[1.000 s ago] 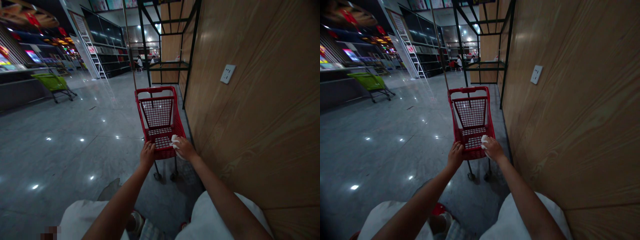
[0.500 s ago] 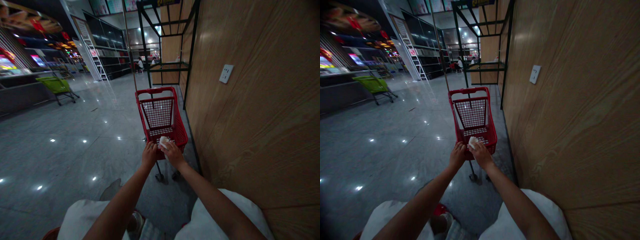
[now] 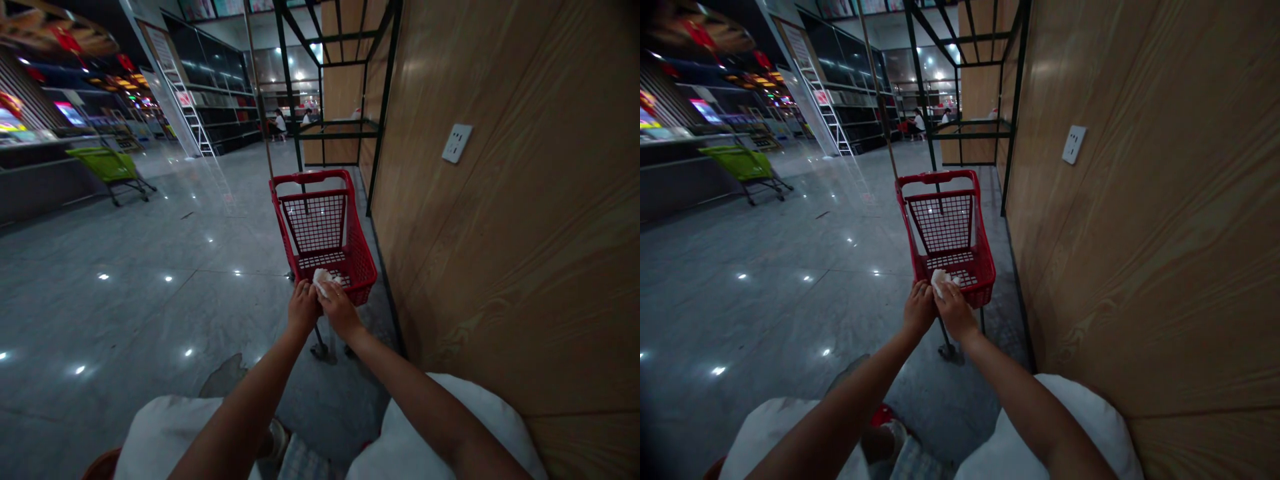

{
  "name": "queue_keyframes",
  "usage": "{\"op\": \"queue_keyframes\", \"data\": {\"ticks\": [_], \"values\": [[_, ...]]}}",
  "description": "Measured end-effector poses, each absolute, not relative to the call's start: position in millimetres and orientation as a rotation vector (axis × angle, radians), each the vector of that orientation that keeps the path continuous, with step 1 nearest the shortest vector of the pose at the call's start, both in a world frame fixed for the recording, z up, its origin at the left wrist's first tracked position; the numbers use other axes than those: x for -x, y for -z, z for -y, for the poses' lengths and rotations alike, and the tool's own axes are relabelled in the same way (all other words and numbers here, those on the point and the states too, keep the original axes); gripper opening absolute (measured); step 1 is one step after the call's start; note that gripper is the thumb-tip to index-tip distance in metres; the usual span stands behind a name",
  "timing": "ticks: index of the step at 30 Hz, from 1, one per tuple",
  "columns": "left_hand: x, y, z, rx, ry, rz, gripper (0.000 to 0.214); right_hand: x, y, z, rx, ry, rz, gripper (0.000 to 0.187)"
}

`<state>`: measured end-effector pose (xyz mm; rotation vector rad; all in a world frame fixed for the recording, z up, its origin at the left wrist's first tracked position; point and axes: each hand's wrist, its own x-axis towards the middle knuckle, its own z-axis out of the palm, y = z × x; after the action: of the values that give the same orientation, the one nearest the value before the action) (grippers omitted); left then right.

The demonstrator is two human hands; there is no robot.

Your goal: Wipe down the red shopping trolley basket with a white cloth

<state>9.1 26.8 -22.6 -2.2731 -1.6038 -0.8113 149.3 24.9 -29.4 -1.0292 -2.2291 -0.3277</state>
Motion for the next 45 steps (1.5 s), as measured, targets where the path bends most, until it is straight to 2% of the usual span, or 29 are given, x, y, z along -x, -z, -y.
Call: {"op": "queue_keyframes", "data": {"ticks": [6,14,25,33,37,45], "values": [[-3.1,16.3,-28.5,2.308,0.785,1.523,0.009,-172.3,33.5,-35.9,0.975,0.398,2.217,0.042],[3.7,15.9,-31.4,2.277,0.747,1.563,0.012,-226.0,31.9,-51.9,1.129,0.398,2.106,0.041],[-6.5,24.7,-28.1,2.193,0.824,1.611,0.015,-155.9,31.2,-22.6,0.973,0.249,2.197,0.041],[-4.6,19.1,-32.3,2.277,0.817,1.575,0.011,-214.4,28.8,-46.9,1.008,0.328,2.178,0.046],[-9.3,17.8,-32.4,2.28,0.832,1.623,0.01,-245.6,28.5,-57.2,1.107,0.332,2.106,0.043],[-11.8,23.3,-32.0,2.259,0.871,1.666,0.015,-193.2,28.0,-32.5,1.115,0.358,2.106,0.035]]}}
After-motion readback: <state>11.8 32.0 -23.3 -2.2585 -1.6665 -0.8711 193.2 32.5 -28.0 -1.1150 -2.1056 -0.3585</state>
